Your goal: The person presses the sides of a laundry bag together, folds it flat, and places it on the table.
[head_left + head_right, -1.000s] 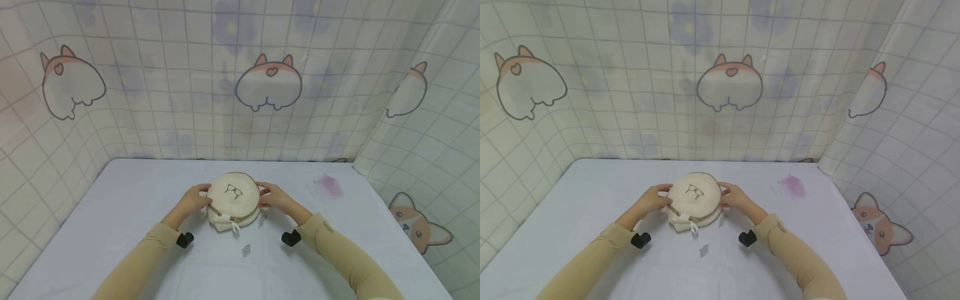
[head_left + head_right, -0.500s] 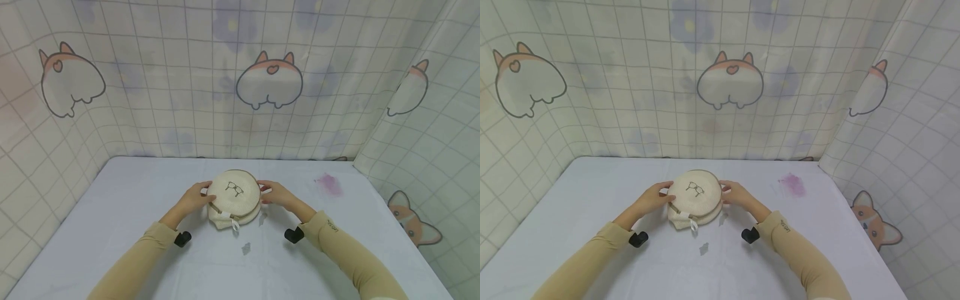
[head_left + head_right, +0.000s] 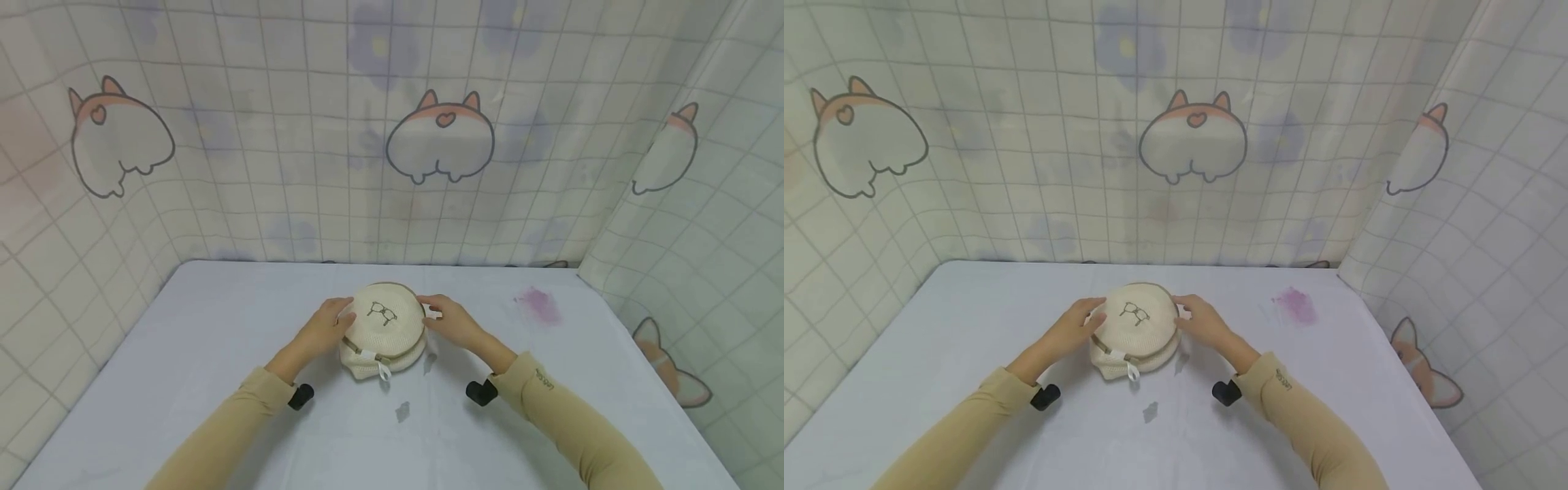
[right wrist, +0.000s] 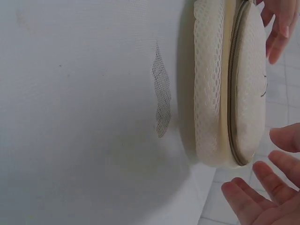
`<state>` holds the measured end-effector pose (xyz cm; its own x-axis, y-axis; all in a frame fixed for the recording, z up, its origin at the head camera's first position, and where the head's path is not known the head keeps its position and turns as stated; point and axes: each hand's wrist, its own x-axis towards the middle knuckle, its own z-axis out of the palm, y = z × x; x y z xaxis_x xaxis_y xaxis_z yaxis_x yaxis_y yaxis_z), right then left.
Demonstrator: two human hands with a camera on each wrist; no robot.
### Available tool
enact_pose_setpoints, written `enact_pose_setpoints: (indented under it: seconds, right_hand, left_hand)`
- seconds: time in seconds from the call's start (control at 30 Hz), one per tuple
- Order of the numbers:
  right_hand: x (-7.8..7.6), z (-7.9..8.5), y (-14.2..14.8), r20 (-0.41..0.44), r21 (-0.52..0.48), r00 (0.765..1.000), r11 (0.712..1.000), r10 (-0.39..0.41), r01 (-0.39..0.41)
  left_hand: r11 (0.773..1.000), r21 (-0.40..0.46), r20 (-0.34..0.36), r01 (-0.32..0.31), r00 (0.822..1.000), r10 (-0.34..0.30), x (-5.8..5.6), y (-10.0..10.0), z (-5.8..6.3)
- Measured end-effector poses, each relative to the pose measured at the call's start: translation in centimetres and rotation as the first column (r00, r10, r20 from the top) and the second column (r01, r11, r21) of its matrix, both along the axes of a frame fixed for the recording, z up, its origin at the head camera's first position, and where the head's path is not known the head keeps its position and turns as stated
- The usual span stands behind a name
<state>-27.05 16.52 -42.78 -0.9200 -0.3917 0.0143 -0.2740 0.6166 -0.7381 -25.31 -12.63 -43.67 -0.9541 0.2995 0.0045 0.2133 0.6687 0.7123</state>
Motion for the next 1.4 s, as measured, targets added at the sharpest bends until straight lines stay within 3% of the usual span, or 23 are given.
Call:
enact_pose_setpoints:
  seconds: [0.2, 0.37, 0.53, 0.83, 1.03, 1.2, 1.4]
  right_hand:
    - [0.5, -0.2, -0.3, -0.126, 0.055, 0.989, 0.996, 0.083, -0.077]
    - [0.5, -0.3, -0.7, -0.198, 0.122, 0.971, 0.986, 0.133, -0.111]
    - [0.3, -0.5, -1.0, -0.261, 0.304, 0.937, 0.941, 0.233, -0.149]
    - [-0.4, -1.0, -1.4, -0.241, 0.416, 0.926, 0.893, 0.291, -0.172]
    - [-1.1, -1.5, -2.1, -0.262, 0.446, 0.893, 0.866, 0.367, -0.226]
    - [-1.3, -1.8, -2.7, -0.250, 0.504, 0.877, 0.829, 0.410, -0.244]
    - [-1.3, -1.9, -3.0, -0.242, 0.531, 0.875, 0.812, 0.419, -0.242]
  left_hand:
    - [0.993, -0.096, -0.046, 0.062, 0.997, -0.067, 0.4, 0.5, 0.1]
    - [0.969, -0.224, -0.124, 0.101, 0.984, -0.131, 0.4, 0.6, 0.0]
    - [0.939, -0.332, -0.173, 0.095, 0.972, -0.160, 0.6, 0.6, -0.2]
    - [0.908, -0.403, -0.167, 0.114, 0.966, -0.196, 0.5, 1.0, -0.8]
    - [0.895, -0.433, -0.174, 0.113, 0.963, -0.206, 0.4, 1.3, -1.2]
    - [0.895, -0.433, -0.179, 0.106, 0.963, -0.201, 0.5, 1.6, -1.4]
    - [0.894, -0.438, -0.176, 0.096, 0.966, -0.190, 0.7, 1.9, -1.4]
